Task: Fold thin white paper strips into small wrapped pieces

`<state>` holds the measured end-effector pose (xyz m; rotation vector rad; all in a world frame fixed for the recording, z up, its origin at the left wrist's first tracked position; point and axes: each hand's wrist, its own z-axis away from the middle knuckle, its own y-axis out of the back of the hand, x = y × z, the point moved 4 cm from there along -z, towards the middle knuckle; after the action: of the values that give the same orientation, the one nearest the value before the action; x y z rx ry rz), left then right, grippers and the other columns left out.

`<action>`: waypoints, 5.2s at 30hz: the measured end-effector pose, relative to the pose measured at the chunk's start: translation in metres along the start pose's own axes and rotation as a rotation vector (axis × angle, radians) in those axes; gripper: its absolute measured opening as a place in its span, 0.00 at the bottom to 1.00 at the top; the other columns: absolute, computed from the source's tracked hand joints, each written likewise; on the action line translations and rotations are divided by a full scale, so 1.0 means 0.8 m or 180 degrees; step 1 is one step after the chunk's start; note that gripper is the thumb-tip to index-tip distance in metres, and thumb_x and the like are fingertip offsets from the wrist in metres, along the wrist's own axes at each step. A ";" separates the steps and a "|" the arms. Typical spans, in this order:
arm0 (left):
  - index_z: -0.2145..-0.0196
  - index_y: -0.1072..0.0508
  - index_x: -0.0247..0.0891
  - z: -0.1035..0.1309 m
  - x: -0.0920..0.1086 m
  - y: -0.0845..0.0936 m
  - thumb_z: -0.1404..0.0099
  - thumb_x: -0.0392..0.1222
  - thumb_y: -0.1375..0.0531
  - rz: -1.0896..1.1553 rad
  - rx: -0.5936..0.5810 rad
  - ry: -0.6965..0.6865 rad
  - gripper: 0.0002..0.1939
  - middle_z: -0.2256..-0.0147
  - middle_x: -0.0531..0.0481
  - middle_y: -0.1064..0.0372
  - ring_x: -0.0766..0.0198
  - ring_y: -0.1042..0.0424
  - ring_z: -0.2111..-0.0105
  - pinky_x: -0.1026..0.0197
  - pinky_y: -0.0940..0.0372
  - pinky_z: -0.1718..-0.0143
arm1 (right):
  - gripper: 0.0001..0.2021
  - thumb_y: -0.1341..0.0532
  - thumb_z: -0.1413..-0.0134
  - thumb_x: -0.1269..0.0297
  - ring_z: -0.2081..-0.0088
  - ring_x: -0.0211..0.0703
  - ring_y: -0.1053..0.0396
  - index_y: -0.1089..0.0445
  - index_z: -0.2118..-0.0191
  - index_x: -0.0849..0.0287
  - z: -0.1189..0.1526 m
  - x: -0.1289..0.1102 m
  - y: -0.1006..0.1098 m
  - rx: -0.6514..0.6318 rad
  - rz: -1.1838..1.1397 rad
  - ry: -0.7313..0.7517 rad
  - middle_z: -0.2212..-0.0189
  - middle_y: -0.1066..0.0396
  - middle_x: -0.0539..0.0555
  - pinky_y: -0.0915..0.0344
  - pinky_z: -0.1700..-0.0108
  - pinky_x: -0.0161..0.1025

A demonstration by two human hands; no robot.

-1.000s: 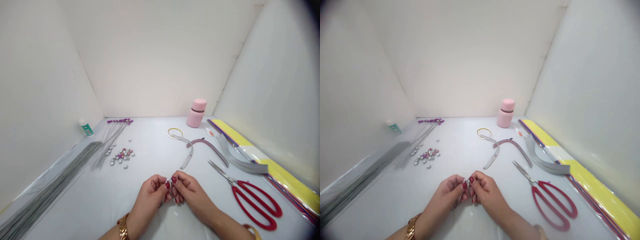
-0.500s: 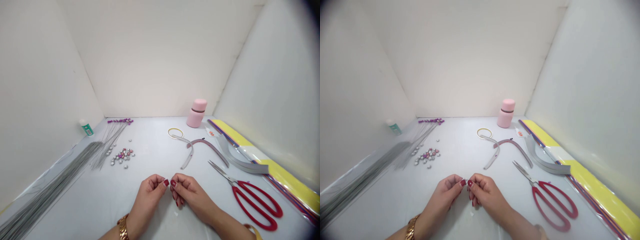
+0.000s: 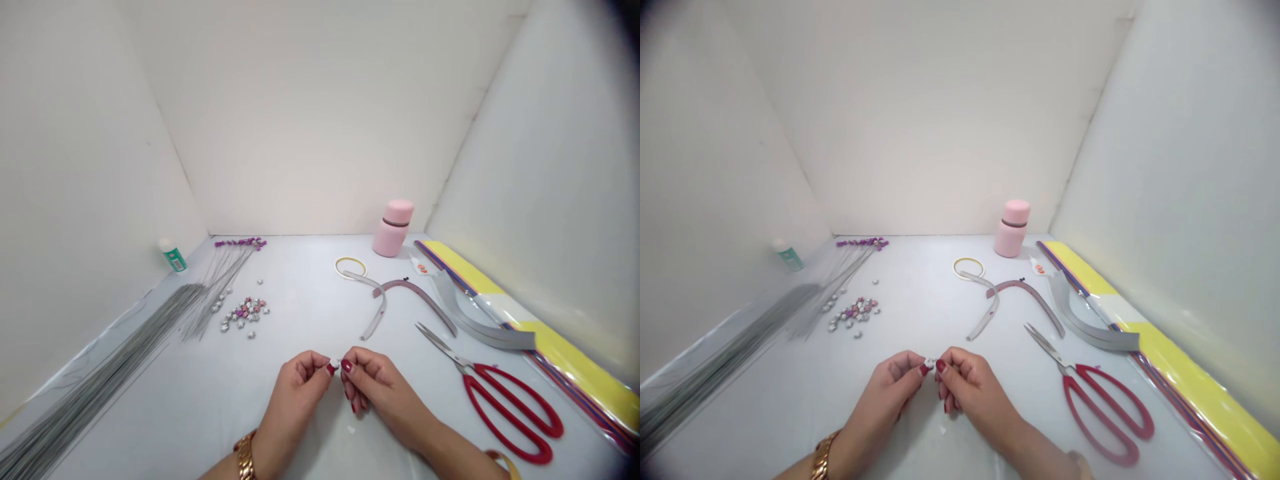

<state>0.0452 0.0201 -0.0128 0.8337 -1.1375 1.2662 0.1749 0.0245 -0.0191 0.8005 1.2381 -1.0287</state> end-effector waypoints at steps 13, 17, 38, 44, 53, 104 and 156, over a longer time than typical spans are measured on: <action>0.75 0.34 0.33 0.001 0.002 0.003 0.44 0.45 0.42 -0.0399 0.0025 -0.0394 0.11 0.76 0.51 0.34 0.66 0.38 0.74 0.66 0.43 0.72 | 0.13 0.47 0.45 0.58 0.83 0.30 0.42 0.38 0.74 0.62 0.000 0.000 -0.002 -0.0034 0.0123 0.0048 0.83 0.39 0.46 0.46 0.79 0.30; 0.76 0.33 0.33 -0.001 0.001 0.006 0.43 0.45 0.43 -0.0591 0.0142 -0.0418 0.12 0.77 0.50 0.34 0.66 0.38 0.75 0.65 0.43 0.72 | 0.13 0.47 0.45 0.58 0.82 0.31 0.42 0.37 0.73 0.62 0.002 -0.003 -0.003 -0.0086 0.0211 0.0161 0.82 0.39 0.46 0.46 0.78 0.30; 0.75 0.32 0.32 -0.002 -0.001 0.005 0.45 0.45 0.41 -0.0257 0.0011 -0.0228 0.11 0.81 0.54 0.37 0.71 0.41 0.81 0.68 0.44 0.79 | 0.13 0.48 0.44 0.58 0.80 0.32 0.40 0.36 0.72 0.62 0.002 -0.004 0.000 -0.0024 0.0326 0.0340 0.80 0.38 0.47 0.43 0.76 0.31; 0.75 0.32 0.32 -0.003 0.001 0.006 0.45 0.43 0.41 -0.0053 0.0043 -0.0219 0.10 0.80 0.53 0.35 0.71 0.40 0.81 0.68 0.44 0.78 | 0.13 0.48 0.43 0.57 0.80 0.32 0.38 0.35 0.70 0.62 0.004 -0.009 -0.006 -0.0287 0.0078 0.0169 0.78 0.33 0.50 0.44 0.76 0.31; 0.74 0.32 0.32 -0.002 0.004 0.005 0.44 0.41 0.43 -0.0145 0.0010 -0.0212 0.08 0.80 0.54 0.37 0.71 0.42 0.81 0.68 0.45 0.78 | 0.12 0.44 0.47 0.57 0.81 0.32 0.39 0.35 0.71 0.62 0.002 -0.005 -0.003 -0.0073 0.0212 0.0127 0.80 0.35 0.48 0.43 0.77 0.31; 0.71 0.33 0.36 0.006 0.005 0.003 0.39 0.46 0.48 -0.0845 -0.0096 -0.0698 0.12 0.78 0.53 0.36 0.67 0.38 0.78 0.67 0.43 0.76 | 0.12 0.48 0.44 0.56 0.81 0.32 0.40 0.40 0.70 0.60 0.001 -0.002 -0.005 0.0021 0.0211 0.0308 0.80 0.36 0.46 0.43 0.77 0.31; 0.75 0.30 0.32 0.000 0.007 0.007 0.45 0.42 0.40 -0.0014 0.0099 -0.0258 0.09 0.76 0.50 0.30 0.67 0.35 0.74 0.67 0.41 0.71 | 0.08 0.47 0.44 0.64 0.78 0.34 0.39 0.33 0.68 0.60 0.004 -0.013 -0.005 0.0183 0.0955 0.0652 0.81 0.38 0.47 0.41 0.73 0.32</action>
<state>0.0394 0.0224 -0.0076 0.9172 -1.1821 1.2589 0.1723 0.0222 -0.0079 1.1211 1.2183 -0.7546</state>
